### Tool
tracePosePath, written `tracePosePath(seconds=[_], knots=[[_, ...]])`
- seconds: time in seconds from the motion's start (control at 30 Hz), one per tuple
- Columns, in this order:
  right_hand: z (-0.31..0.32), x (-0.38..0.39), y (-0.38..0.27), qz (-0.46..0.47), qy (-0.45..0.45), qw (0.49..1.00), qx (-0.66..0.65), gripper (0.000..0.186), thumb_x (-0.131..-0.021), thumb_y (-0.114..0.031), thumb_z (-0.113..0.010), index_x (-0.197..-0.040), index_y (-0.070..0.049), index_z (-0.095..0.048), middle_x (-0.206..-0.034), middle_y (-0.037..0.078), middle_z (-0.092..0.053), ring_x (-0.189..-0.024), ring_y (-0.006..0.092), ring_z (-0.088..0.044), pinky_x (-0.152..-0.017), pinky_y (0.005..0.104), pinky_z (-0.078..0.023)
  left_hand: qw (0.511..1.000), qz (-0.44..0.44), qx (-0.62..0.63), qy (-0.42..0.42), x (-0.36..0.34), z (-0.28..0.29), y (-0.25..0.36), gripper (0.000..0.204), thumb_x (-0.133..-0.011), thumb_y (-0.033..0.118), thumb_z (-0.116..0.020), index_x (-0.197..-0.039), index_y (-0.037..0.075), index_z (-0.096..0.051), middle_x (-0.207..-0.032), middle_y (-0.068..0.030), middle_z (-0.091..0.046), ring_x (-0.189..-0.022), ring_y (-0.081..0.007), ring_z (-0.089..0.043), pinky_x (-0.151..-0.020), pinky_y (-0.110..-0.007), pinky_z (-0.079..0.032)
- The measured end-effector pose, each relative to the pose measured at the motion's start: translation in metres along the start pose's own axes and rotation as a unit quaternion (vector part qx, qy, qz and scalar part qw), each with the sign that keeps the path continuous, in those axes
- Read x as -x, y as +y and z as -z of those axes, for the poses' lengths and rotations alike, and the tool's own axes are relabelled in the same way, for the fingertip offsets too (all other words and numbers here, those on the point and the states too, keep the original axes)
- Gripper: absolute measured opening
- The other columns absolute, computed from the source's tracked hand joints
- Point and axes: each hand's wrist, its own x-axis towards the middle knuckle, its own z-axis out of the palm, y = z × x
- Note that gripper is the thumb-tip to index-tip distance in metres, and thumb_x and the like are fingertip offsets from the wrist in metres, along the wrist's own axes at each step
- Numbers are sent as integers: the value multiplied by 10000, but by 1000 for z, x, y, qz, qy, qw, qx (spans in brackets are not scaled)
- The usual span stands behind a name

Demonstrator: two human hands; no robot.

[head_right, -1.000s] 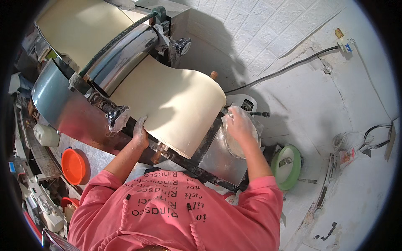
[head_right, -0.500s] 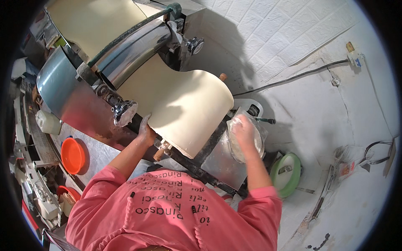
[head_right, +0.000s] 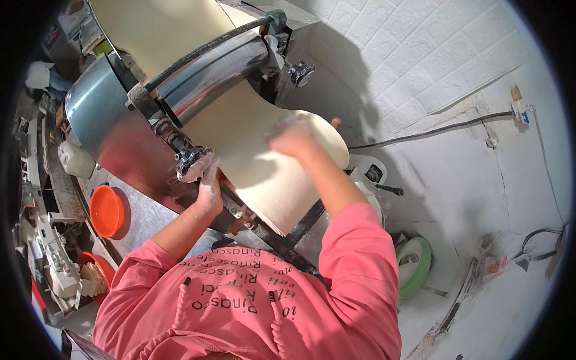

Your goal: The person operates a dough sheeter, repeatedly feeding a sheet of dough through the rollers and adjusting the machine. Another person is visible in the background handling dough and equipment. The person in pink also handles a bag of flour and adjusts machine components.

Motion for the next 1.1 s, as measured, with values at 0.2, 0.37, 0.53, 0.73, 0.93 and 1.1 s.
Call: tracePosePath(seconds=[0.2,0.37,0.53,0.73,0.93,1.1], knots=[[-46,50,-98,151,153,975,-62,541,-898,-500,-339,-1030,-90,-666,-1086,115,-635,-1171,248,-487,-1073,422,-198,971,160,114,-137,-14,14,-2,467,-882,418,-471,-1235,114,-489,-1126,-51,-571,-1059,-220,-506,-931,-375,-367],[-17,38,-26,10,75,993,-86,566,-890,-514,-345,-1068,-72,-649,-1138,118,-612,-1228,269,-426,-1085,457,-147,982,178,-48,33,18,-26,21,300,-871,282,-497,-1033,47,-591,-1066,-80,-599,-987,-206,-541,-911,-330,-377],[-27,5,26,-71,207,976,-16,504,-889,-470,-404,-1120,-81,-626,-1125,117,-611,-1218,260,-428,-1077,427,-185,996,-27,-67,-51,19,-20,5,321,-882,302,-521,-1081,53,-561,-1037,-50,-587,-983,-178,-516,-861,-315,-395],[-10,64,-89,102,-16,995,-8,602,-897,-522,-321,-1168,-64,-603,-1209,175,-559,-1263,313,-375,-1074,505,-142,994,106,24,1,-2,-15,18,351,-866,342,-548,-1110,91,-556,-1066,-50,-592,-986,-186,-539,-871,-306,-412],[-38,109,-33,71,330,927,-164,461,-822,-289,-523,-1180,0,-534,-1324,200,-422,-1230,352,-385,-1039,505,-217,990,133,-52,-7,-13,8,-13,275,-829,290,-560,-1021,94,-582,-1031,-57,-595,-1003,-193,-531,-902,-322,-386],[-72,196,70,-239,189,921,-244,289,-817,-193,-543,-1069,-52,-537,-944,201,-608,-889,379,-572,-799,426,-443,988,124,-93,-10,-3,-2,-5,279,-831,292,-554,-1026,96,-591,-1011,-48,-593,-985,-185,-525,-894,-322,-374]])
